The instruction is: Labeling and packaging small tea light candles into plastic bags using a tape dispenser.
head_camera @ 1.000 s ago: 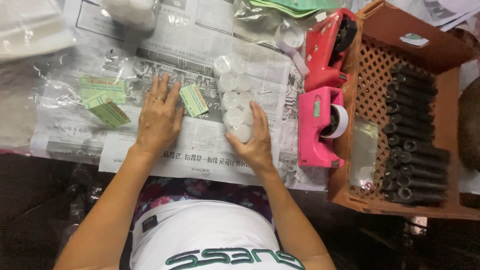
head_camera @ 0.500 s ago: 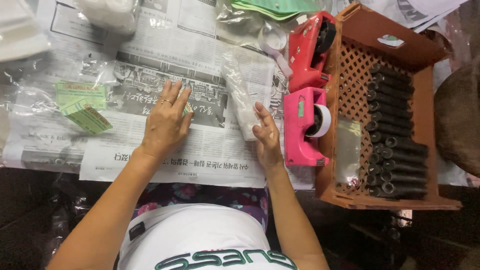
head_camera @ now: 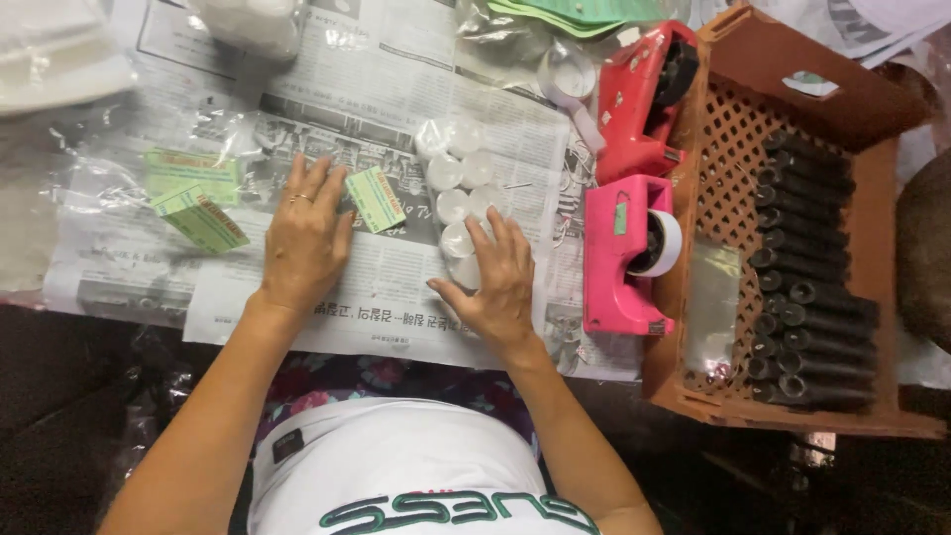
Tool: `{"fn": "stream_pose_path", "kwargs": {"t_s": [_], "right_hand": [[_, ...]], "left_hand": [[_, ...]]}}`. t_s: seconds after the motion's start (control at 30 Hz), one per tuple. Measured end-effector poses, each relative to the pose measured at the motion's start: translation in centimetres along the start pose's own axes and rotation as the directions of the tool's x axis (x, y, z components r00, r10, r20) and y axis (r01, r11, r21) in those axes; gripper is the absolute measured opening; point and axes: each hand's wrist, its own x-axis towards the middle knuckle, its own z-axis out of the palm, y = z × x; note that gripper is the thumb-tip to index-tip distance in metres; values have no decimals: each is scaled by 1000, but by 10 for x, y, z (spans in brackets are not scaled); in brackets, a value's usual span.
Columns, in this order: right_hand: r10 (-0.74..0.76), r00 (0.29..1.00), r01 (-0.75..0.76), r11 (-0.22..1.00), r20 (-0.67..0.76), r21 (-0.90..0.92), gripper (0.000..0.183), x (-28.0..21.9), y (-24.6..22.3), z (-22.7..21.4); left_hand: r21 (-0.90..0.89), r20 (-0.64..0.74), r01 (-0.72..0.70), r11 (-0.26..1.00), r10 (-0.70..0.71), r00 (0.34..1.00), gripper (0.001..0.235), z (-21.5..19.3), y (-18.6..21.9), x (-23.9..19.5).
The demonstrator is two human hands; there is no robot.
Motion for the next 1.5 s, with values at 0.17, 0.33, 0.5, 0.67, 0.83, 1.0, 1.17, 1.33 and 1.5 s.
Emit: {"fn": "stream_pose_path", "kwargs": {"t_s": [0.17,0.33,0.5,0.67,0.83,1.0,1.17,1.33,1.5], "right_hand": [[-29,999,32,998,-43,62,64,30,-24,9],[10,998,-1,991,-66,136,56,26,-26,3],[95,986,-73,985,-138,158,51,5,3,-17],[169,968,-141,978,-188,155,49,-15,28,-28],[186,976,-154,956,-113,249,49,-21,17,-8],[254,964,-221,931,-80,289,51,-21,6,-11],[240,967,-208,934,-81,292,52,-24,5,-24],[214,971,-178,941,-102,287,51,-38,4,-51],[223,953,-173,956,-205,239,46,-59,8,-118]], "left_hand": [[162,67,16,987,-27,997,66,10,7,8],[212,129,87,974,-116,985,62,36,-28,26],[139,228,65,988,-96,969,48,37,-28,41],[-453,435,484,748,-289,853,40,42,-12,61],[-636,516,554,537,-237,823,50,60,33,88],[-377,364,318,870,-176,914,53,63,56,94],[-126,95,24,992,-12,995,60,24,92,76],[79,33,-221,972,219,975,45,70,79,42],[120,121,-224,967,209,970,51,67,79,36]]}}
